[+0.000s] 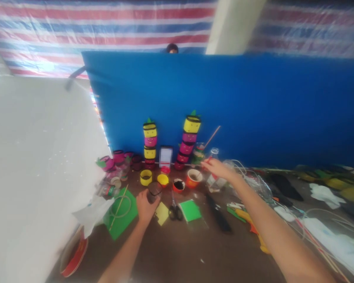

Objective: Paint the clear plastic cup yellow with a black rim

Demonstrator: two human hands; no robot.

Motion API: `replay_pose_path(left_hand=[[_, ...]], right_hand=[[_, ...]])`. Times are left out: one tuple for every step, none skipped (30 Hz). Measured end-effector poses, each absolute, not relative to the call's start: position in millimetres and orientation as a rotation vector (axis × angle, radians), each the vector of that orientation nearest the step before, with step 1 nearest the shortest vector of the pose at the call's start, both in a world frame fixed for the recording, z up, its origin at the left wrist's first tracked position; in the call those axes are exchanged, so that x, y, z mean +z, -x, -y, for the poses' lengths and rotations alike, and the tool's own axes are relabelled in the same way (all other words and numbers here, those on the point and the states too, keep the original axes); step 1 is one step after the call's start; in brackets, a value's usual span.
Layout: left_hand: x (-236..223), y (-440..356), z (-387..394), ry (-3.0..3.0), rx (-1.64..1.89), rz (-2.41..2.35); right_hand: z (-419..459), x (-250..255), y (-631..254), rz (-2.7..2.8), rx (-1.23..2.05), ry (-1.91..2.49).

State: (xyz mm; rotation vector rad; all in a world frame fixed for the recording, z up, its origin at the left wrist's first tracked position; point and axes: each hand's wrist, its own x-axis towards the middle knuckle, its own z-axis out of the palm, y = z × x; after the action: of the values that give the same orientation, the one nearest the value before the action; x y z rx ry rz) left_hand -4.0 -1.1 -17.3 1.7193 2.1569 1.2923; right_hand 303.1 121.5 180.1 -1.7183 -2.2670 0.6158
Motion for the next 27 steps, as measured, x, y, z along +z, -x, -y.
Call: replay_pose_path(left_hand=[[-17.5,4.0,1.3,-1.721,1.288,-2.154],[-17.6,4.0,1.5,-1.722,1.286,-2.15],[-17.6,3.9,1.7,-1.723,1.286,-2.146],[-17.3,3.9,1.9,-1.725,1.286,-2.14],[-16.9,3.9,2.0,-1.726,1.286,-2.134],[-16.1,3.8,2.2,-1.723,1.284,-2.132],[-15.1,3.6,2.3,-1.718,1.281,-2.131],[-13.9,3.5,2.5,-1.714,1.277,-2.131],[-12.6,3.3,2.8,-1.711,1.274,-2.133],[-11.3,3.2,3.1,-1.712,1.272,-2.136],[-10.2,3.0,3.4,-1.714,1.271,-2.139],[-9.3,2.9,3.7,-1.719,1.269,-2.143],[-8.8,2.9,3.9,-1.722,1.269,-2.149],[-8.7,2.9,3.9,-1.725,1.268,-2.154],[-8.9,3.0,3.8,-1.727,1.268,-2.156],[-9.4,3.1,3.5,-1.729,1.269,-2.157],[-10.1,3.3,3.1,-1.73,1.269,-2.158],[-10.8,3.4,2.7,-1.731,1.269,-2.159],[-11.4,3.6,2.3,-1.732,1.269,-2.158],[-12.0,3.7,1.9,-1.735,1.267,-2.156],[-12.5,3.8,1.6,-1.736,1.266,-2.154],[-13.0,4.0,1.4,-1.737,1.266,-2.149],[-13.4,4.0,1.3,-1.735,1.269,-2.145],[-13.7,4.1,1.4,-1.734,1.272,-2.143],[-14.0,4.1,1.5,-1.732,1.274,-2.143],[-14.1,4.1,1.7,-1.729,1.276,-2.146],[-14.2,4.0,1.9,-1.728,1.277,-2.149]], right_hand=[[-121.7,179.6,-303.3,2.266,0.622,1.721],[-121.9,179.2,-303.3,2.263,0.627,1.724],[-122.1,178.9,-303.2,2.261,0.629,1.728],[-122.3,178.7,-303.1,2.259,0.629,1.728],[-122.4,178.5,-302.9,2.259,0.629,1.726],[-122.6,178.5,-302.6,2.262,0.629,1.721],[-123.0,178.4,-302.3,2.265,0.628,1.716],[-123.4,178.3,-302.0,2.268,0.627,1.712],[-123.9,178.1,-301.6,2.269,0.624,1.712],[-124.4,177.8,-301.2,2.267,0.619,1.716],[-124.9,177.6,-300.8,2.265,0.616,1.724],[-125.4,177.3,-300.3,2.262,0.615,1.733],[-125.8,177.1,-299.9,2.261,0.619,1.741],[-126.0,177.0,-299.4,2.26,0.625,1.748],[-126.1,177.2,-299.0,2.259,0.632,1.756],[-126.0,177.4,-298.7,2.256,0.638,1.764],[-125.9,177.9,-298.4,2.254,0.643,1.772],[-125.7,178.5,-298.2,2.252,0.648,1.779],[-125.4,179.2,-298.1,2.251,0.652,1.783],[-125.1,179.9,-298.2,2.252,0.655,1.784],[-124.9,180.5,-298.3,2.254,0.655,1.781],[-124.7,181.0,-298.5,2.256,0.652,1.778],[-124.6,181.3,-298.8,2.26,0.649,1.773],[-124.6,181.4,-299.1,2.264,0.647,1.767],[-124.6,181.3,-299.4,2.267,0.646,1.762],[-124.8,181.0,-299.7,2.267,0.645,1.757],[-125.0,180.5,-299.9,2.264,0.642,1.753]])
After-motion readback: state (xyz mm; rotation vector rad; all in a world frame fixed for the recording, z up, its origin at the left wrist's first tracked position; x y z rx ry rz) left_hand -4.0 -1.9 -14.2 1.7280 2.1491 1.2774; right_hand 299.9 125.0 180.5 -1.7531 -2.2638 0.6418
